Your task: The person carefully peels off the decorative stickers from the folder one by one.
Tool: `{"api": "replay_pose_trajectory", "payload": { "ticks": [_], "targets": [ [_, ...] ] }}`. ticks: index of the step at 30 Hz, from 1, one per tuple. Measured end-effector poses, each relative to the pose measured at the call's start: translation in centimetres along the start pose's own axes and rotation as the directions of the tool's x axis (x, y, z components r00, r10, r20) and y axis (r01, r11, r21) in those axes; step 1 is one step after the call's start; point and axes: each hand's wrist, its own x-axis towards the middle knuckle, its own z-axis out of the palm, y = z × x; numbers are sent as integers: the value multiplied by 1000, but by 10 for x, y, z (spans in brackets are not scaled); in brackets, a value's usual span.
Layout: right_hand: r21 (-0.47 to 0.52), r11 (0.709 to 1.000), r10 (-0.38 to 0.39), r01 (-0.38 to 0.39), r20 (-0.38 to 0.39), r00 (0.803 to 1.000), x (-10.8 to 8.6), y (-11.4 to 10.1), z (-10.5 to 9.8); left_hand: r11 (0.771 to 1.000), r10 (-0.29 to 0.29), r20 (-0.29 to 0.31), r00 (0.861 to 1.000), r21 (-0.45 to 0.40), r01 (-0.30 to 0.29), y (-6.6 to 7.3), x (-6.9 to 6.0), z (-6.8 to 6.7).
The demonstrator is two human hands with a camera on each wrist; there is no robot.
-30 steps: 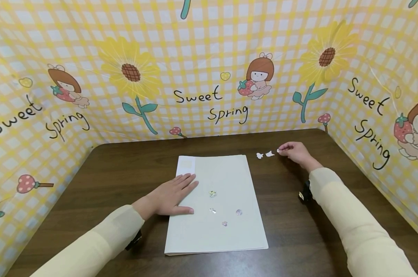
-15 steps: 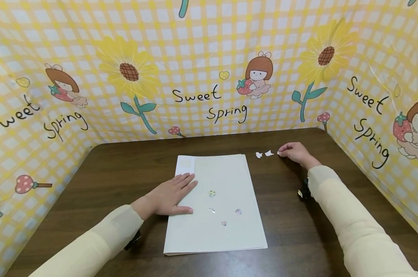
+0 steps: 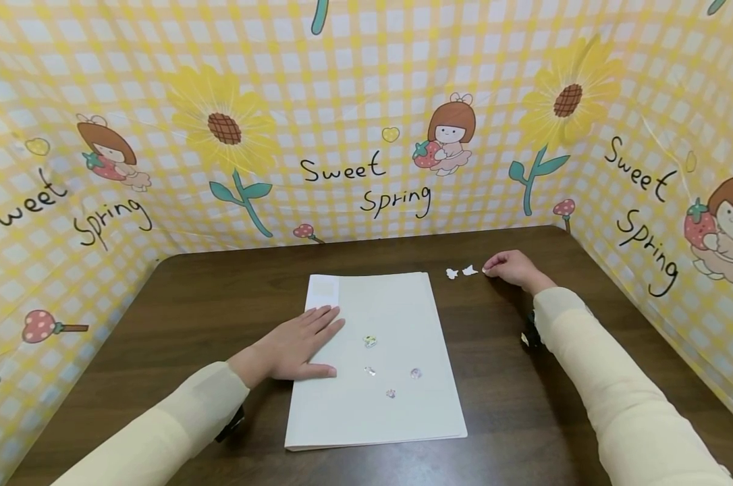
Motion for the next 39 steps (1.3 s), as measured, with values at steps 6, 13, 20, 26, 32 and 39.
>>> {"api": "replay_pose_trajectory", "payload": {
  "ticks": [6, 13, 20, 26, 32, 39],
  "targets": [
    [-14, 1000, 5, -5, 9, 1000, -1, -1, 1, 1000, 2, -7, 1000, -5, -2, 0, -1, 0],
    [-12, 1000, -7, 7, 2, 1000, -1, -1, 2, 1000, -4, 10, 1000, -5, 4, 1, 0, -1],
    [4, 1000, -4, 4, -11, 1000, -1, 0, 2, 1000, -8, 12, 1000, -3, 8, 1, 0, -1],
    [16, 1000, -5, 5, -16, 1000, -2, 1, 3, 1000, -7, 4, 1000, -1, 7, -1, 0, 1],
    [31, 999, -10, 10, -5, 1000, -2, 1, 3, 1000, -10, 11, 1000, 12, 10, -3, -2, 1],
    [123, 992, 11, -13, 16, 1000, -5, 1, -3, 1000, 4, -3, 1000, 5, -4, 0, -1, -1]
  ]
}}
